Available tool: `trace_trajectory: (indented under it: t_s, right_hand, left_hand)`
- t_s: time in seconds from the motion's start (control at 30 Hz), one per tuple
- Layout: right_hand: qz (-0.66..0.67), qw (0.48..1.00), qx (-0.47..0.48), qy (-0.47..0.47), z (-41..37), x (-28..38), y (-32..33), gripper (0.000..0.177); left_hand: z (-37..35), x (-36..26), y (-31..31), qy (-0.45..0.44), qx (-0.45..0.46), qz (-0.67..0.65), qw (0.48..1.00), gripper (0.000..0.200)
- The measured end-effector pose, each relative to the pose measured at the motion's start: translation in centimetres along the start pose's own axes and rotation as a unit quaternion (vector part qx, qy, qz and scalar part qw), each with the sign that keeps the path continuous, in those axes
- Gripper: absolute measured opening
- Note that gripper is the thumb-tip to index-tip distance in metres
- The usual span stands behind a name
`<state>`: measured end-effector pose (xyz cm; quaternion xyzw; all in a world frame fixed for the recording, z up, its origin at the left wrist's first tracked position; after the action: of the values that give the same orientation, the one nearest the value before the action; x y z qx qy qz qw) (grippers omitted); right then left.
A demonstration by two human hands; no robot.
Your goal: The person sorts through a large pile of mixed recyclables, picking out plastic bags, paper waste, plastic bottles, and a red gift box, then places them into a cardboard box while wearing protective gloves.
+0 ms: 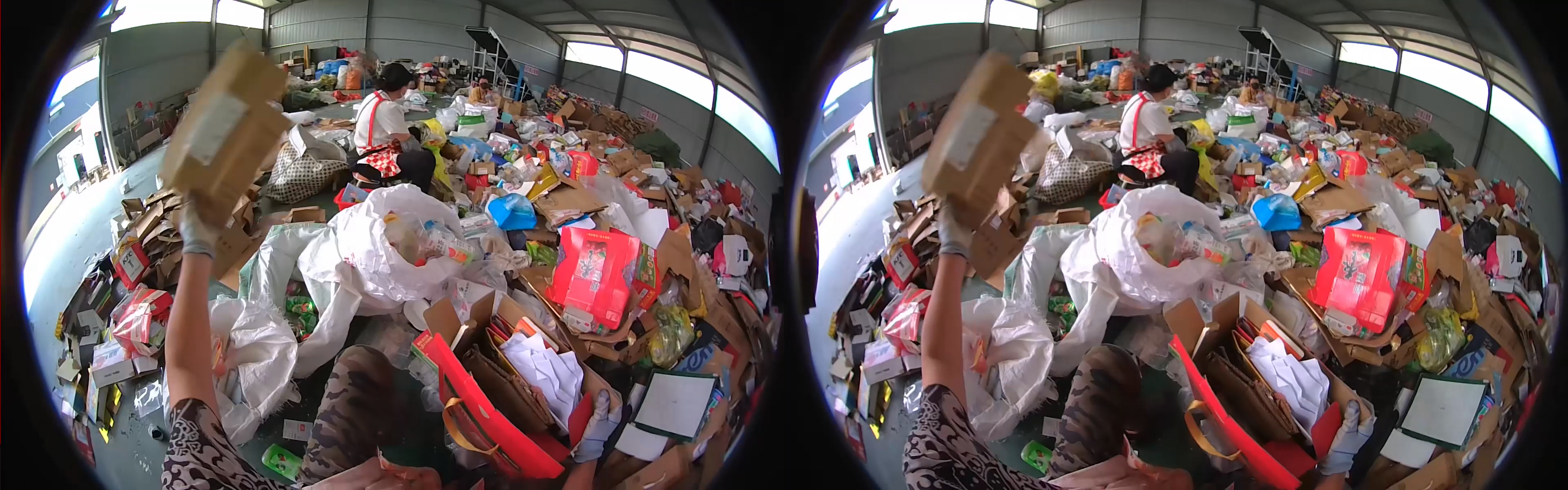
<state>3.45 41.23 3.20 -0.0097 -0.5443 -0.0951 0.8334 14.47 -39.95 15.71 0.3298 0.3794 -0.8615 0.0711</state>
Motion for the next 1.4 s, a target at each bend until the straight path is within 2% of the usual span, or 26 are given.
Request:
trace_trajectory:
  t_s: [0.03, 0.1, 0.17, 0.2, 0.23, 0.27, 0.3, 0.4, 0.43, 0.47, 0.5, 0.53, 0.6, 0.63, 0.7, 0.8, 0.83, 0.87, 0.93, 1.0, 1.07, 1.13, 1.2, 1.27, 1.33, 1.4]
  right_hand:
    - [-0.039, 0.999, -0.011, 0.034, 0.0, -0.1, 0.0, 0.024]
    - [-0.079, 0.995, -0.028, 0.058, 0.0, -0.1, -0.2, 0.022]
    - [-0.065, 0.998, -0.021, -0.003, 0.2, 1.4, -1.1, 0.021]
    - [-0.116, 0.992, -0.023, -0.04, -0.1, 2.8, -1.6, 0.022]
    - [-0.084, 0.996, -0.021, -0.021, -0.1, 1.9, -1.6, 0.028]
    - [0.017, 1.0, 0.0, -0.005, 0.0, 1.3, -2.3, 0.027]
    - [-0.033, 0.999, -0.002, 0.026, 0.1, 0.4, -2.4, 0.025]
    - [0.097, 0.995, 0.001, 0.031, -1.0, 0.3, -4.1, 0.018]
    - [0.096, 0.995, -0.001, 0.029, -1.4, 0.2, -4.3, 0.018]
    - [0.101, 0.994, 0.014, 0.03, -1.8, 0.2, -4.5, 0.018]
    - [0.106, 0.993, 0.028, 0.032, -2.2, 0.2, -4.7, 0.018]
    - [0.105, 0.994, 0.023, 0.031, -2.6, 0.1, -4.7, 0.018]
    - [0.115, 0.992, 0.019, 0.041, -3.3, 0.1, -4.9, 0.018]
    - [0.094, 0.995, 0.012, 0.043, -3.5, 0.8, -5.1, 0.018]
    - [0.082, 0.996, 0.006, 0.037, -4.1, 0.8, -5.0, 0.018]
    - [0.004, 1.0, -0.007, 0.016, -4.4, 1.6, -5.2, 0.019]
    - [0.026, 0.999, -0.016, 0.022, -4.3, 1.1, -5.0, 0.02]
    - [0.048, 0.998, -0.026, 0.029, -4.2, 0.5, -4.6, 0.02]
    - [0.071, 0.996, -0.052, 0.008, -4.1, -0.9, -3.3, 0.021]
    - [0.093, 0.992, -0.083, -0.016, -4.2, -1.6, -2.4, 0.022]
    - [0.077, 0.995, -0.057, -0.036, -4.4, -1.4, -2.3, 0.025]
    - [0.088, 0.994, -0.053, -0.021, -4.4, -2.3, -1.9, 0.028]
    - [0.128, 0.991, -0.05, -0.003, -4.5, -2.2, -2.0, 0.03]
    - [0.113, 0.992, -0.049, -0.03, -5.1, -1.9, -2.0, 0.026]
    - [0.043, 0.998, -0.042, -0.015, -5.6, -2.0, -1.9, 0.022]
    - [0.086, 0.996, -0.036, 0.004, -5.8, -1.5, -2.2, 0.019]
  left_hand:
    - [0.8, -3.1, 4.6, -0.071, -0.132, 0.059, 0.987, 0.051]
    - [-1.7, -3.5, 9.5, 0.07, -0.277, -0.063, 0.956, 0.047]
    - [-3.3, -1.2, 7.0, 0.13, -0.285, 0.013, 0.95, 0.045]
    - [-4.6, 1.2, 5.1, 0.166, -0.161, 0.016, 0.973, 0.038]
    - [-6.5, 3.9, 2.8, 0.197, -0.038, 0.001, 0.98, 0.032]
    - [-7.8, 6.7, 0.2, 0.216, -0.033, 0.004, 0.976, 0.032]
    - [-9.0, 9.6, -3.9, 0.256, 0.078, 0.018, 0.963, 0.033]
    - [-17.1, 13.4, -20.7, 0.297, 0.34, 0.108, 0.886, 0.032]
    - [-19.2, 14.5, -24.3, 0.289, 0.454, 0.141, 0.831, 0.032]
    - [-21.5, 15.3, -27.8, 0.27, 0.583, 0.193, 0.742, 0.03]
    - [-24.0, 15.6, -30.6, 0.143, 0.703, 0.283, 0.637, 0.031]
    - [-26.3, 16.1, -32.5, 0.009, 0.788, 0.358, 0.501, 0.033]
    - [-30.0, 18.7, -33.4, -0.088, 0.815, 0.491, 0.295, 0.034]
    - [-30.9, 20.0, -33.7, -0.088, 0.817, 0.489, 0.291, 0.034]
    - [-32.2, 22.8, -33.2, -0.003, 0.823, 0.548, 0.146, 0.036]
    - [-33.0, 24.0, -33.0, 0.033, 0.81, 0.571, 0.128, 0.034]
    - [-32.9, 23.2, -33.2, -0.017, 0.83, 0.533, 0.163, 0.033]
    - [-32.8, 22.7, -33.3, -0.016, 0.829, 0.534, 0.163, 0.033]
    - [-32.4, 20.4, -34.4, -0.056, 0.809, 0.573, 0.121, 0.032]
    - [-30.3, 17.4, -36.3, -0.053, 0.788, 0.578, 0.205, 0.03]
    - [-28.1, 12.1, -38.8, -0.1, 0.785, 0.499, 0.353, 0.026]
    - [-25.8, 7.9, -40.2, -0.179, 0.769, 0.402, 0.464, 0.022]
    - [-21.9, 6.0, -39.9, -0.081, 0.762, 0.402, 0.5, 0.024]
    - [-19.3, 4.7, -37.7, 0.169, 0.659, 0.306, 0.666, 0.028]
    - [-15.3, 3.8, -34.0, 0.127, 0.533, 0.298, 0.782, 0.029]
    - [-8.3, 2.5, -27.1, 0.092, 0.38, 0.275, 0.879, 0.032]
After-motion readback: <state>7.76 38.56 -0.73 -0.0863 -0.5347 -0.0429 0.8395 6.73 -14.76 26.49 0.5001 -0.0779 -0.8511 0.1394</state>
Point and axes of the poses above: each hand's wrist, its own z-axis towards the middle knuckle, its own y-axis out of the back of the hand, x = y × z, the point moved 3 cm from there along z, towards the middle knuckle, and after that the axes turned 14 degrees about x, right-handed, at the moved point
